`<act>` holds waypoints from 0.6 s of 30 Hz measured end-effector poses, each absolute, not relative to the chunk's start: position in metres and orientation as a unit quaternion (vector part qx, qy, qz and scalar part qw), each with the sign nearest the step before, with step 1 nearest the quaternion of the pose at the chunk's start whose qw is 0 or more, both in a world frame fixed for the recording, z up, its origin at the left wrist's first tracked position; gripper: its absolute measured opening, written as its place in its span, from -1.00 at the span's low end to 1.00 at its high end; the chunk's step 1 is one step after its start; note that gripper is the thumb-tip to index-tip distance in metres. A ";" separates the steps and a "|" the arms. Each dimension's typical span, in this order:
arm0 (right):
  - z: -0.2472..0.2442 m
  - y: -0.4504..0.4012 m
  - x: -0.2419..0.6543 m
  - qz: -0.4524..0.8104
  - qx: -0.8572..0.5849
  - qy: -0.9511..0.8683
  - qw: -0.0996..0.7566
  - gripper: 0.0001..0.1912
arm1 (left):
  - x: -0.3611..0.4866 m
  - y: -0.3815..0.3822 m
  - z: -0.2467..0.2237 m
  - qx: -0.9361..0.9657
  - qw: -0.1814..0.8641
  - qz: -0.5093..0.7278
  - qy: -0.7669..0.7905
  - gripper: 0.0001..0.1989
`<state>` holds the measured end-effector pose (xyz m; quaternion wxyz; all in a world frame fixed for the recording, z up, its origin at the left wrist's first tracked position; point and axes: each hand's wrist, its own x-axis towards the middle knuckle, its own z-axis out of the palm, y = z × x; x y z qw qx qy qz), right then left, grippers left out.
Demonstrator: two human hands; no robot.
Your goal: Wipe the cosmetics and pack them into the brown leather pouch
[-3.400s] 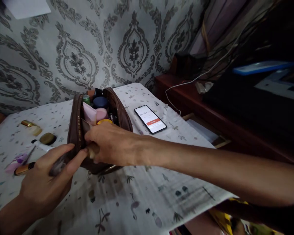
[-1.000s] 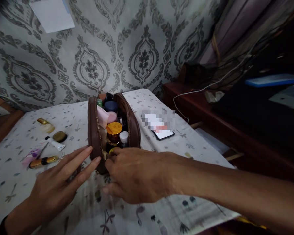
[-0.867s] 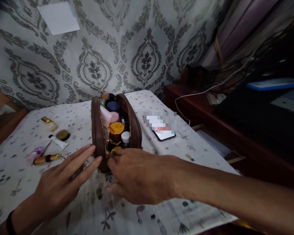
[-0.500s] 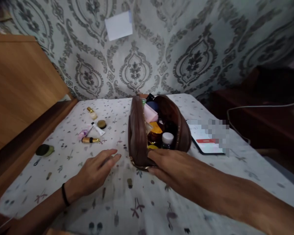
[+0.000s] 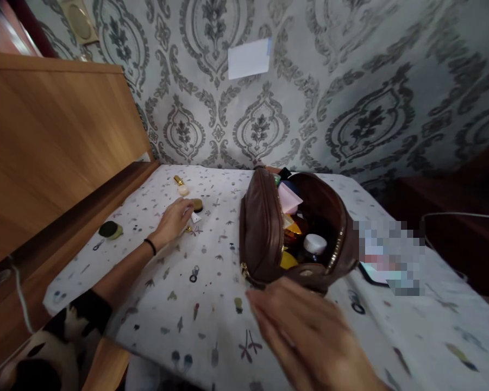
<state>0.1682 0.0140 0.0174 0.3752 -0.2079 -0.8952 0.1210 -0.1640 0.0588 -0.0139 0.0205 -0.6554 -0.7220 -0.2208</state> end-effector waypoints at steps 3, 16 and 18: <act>0.001 0.004 0.142 0.168 -0.136 -0.924 0.316 -0.72 | -0.163 0.072 -0.012 -0.642 0.021 -0.194 -0.741 -0.75; -0.055 0.013 0.064 0.679 -0.284 -0.636 0.233 -0.55 | -0.173 0.109 -0.017 -0.650 -0.015 -0.107 -0.752 -0.75; -0.058 0.015 0.067 0.706 -0.291 -0.598 0.243 -0.50 | -0.168 0.103 -0.013 -0.648 -0.005 -0.136 -0.750 -0.72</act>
